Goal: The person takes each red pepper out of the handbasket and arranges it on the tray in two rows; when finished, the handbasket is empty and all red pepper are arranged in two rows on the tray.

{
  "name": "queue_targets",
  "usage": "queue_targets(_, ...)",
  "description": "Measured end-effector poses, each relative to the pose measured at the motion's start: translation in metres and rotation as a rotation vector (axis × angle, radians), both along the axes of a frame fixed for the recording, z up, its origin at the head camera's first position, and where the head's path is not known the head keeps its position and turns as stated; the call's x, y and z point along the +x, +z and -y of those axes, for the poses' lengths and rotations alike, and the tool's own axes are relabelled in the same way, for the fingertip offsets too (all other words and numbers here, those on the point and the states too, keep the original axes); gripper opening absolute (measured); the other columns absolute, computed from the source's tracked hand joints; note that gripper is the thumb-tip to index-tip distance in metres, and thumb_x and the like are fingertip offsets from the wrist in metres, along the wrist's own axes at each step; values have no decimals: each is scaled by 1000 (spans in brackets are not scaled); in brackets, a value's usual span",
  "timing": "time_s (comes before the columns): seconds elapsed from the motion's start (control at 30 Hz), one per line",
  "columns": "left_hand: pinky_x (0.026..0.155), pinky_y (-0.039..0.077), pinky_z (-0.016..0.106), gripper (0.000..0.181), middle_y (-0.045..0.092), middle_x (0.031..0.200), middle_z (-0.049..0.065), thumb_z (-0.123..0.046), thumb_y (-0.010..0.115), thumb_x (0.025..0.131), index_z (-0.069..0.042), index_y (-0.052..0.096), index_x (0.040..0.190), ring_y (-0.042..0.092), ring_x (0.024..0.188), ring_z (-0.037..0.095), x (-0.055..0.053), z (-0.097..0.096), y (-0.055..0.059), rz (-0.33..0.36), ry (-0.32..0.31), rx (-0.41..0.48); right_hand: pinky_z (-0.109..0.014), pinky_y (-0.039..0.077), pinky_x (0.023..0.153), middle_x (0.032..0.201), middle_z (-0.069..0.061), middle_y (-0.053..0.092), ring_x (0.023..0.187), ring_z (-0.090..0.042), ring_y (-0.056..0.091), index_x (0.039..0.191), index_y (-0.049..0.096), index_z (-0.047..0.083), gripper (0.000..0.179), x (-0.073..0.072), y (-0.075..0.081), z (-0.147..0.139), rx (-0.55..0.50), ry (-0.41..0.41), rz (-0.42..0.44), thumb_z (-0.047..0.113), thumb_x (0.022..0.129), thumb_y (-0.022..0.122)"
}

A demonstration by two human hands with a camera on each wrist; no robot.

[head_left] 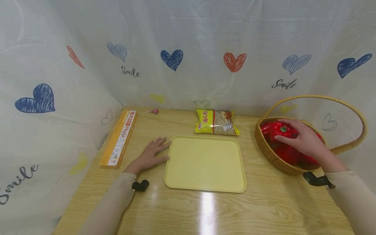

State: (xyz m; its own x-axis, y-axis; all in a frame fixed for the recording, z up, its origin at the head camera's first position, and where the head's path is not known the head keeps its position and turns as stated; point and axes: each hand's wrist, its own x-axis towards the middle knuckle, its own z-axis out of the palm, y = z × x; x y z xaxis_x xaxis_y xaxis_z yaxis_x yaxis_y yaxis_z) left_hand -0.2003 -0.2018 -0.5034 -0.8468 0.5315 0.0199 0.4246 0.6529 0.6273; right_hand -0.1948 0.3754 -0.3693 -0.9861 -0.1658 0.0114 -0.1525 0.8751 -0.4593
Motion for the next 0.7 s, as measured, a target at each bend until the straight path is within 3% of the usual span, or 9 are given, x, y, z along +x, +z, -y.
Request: queue_targets(0.7, 123, -1, 59, 71, 22, 167, 17, -41, 67, 98, -15, 39, 158, 9, 155, 40, -1, 1, -2, -2, 1, 1, -79, 38, 93, 150, -29, 40, 129, -53, 39, 152, 44, 10, 76, 9, 5, 12, -23, -18, -21, 43, 91, 76)
